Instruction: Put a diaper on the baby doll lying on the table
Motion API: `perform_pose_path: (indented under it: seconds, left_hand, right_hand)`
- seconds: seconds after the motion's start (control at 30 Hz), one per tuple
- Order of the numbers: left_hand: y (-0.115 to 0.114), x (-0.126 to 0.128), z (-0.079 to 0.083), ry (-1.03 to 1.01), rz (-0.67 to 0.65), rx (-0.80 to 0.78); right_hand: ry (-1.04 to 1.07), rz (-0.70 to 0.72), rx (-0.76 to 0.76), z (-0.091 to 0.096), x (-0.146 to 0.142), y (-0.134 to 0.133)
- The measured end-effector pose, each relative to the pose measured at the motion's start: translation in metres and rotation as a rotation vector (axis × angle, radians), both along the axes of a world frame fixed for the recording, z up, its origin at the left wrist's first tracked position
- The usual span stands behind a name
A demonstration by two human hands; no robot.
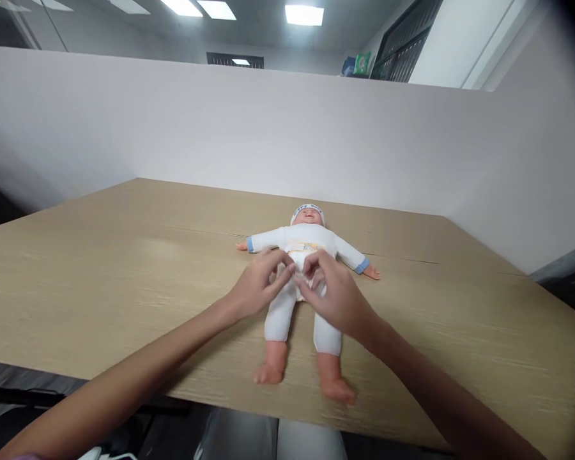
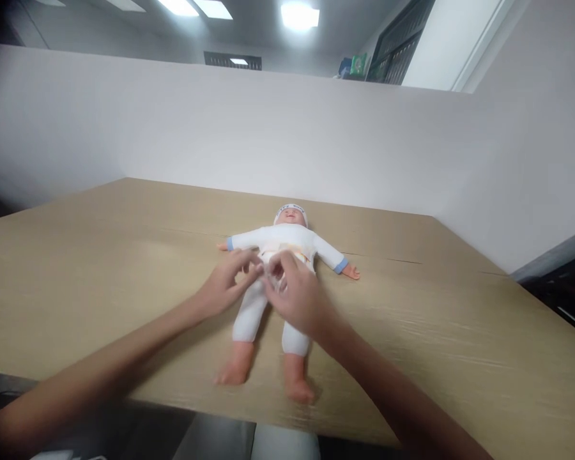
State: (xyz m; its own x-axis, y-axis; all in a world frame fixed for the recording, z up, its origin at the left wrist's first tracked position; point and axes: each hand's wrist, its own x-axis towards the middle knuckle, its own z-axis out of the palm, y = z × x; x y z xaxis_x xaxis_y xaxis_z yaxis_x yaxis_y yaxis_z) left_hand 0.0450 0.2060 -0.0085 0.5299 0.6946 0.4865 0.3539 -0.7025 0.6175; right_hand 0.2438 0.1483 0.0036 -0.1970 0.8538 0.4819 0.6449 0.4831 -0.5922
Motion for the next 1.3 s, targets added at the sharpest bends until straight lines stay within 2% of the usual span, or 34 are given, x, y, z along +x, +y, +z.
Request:
perform_pose_path:
  seconds: [0.1,0.17,0.23,0.33,0.43,0.53,0.7,0.93,1.03,1.13,1.2,1.3]
  left_hand:
    - [-0.026,-0.008,-0.004,0.219,-0.161,-0.068]
    - [-0.031,-0.009,-0.011,0.259,-0.156,-0.106]
    - [-0.028,-0.005,-0.019,0.260,-0.087,-0.096]
    - [-0.019,0.004,-0.024,0.290,0.008,-0.046]
    - [-0.013,0.014,-0.025,0.310,0.052,-0.045]
    - [-0.012,0.016,-0.027,0.297,0.047,-0.047]
    - [-0.011,0.011,-0.033,0.216,0.001,0.048]
    - [-0.014,0.009,-0.034,0.109,-0.019,0.058]
    - [-0.014,0.010,-0.034,0.127,-0.039,0.001]
    - [-0.010,0.011,-0.037,0.101,0.006,-0.100]
    - [-0.007,0.013,-0.039,0.013,0.025,-0.196]
    - [-0.003,0.016,-0.044,-0.183,-0.046,-0.377]
  right_hand:
    - [-0.076,0.075,-0.181,-0.018,0.014,-0.038]
    - [-0.116,0.023,-0.236,-0.032,0.028,-0.045]
    - [-0.127,-0.058,-0.247,-0.039,0.040,-0.042]
    - [-0.164,-0.139,-0.224,-0.041,0.043,-0.031]
    - [-0.244,-0.184,-0.170,-0.040,0.033,-0.027]
    - [-0.280,-0.204,-0.132,-0.046,0.024,-0.027]
    - [-0.255,-0.217,-0.060,-0.058,0.021,-0.032]
    - [-0.201,-0.215,-0.024,-0.061,0.017,-0.036]
    - [-0.201,-0.216,-0.022,-0.060,0.015,-0.034]
    - [-0.133,-0.266,-0.093,-0.059,0.015,-0.029]
    - [-0.045,-0.300,-0.153,-0.058,0.018,-0.025]
    - [0.106,-0.335,-0.193,-0.057,0.025,-0.022]
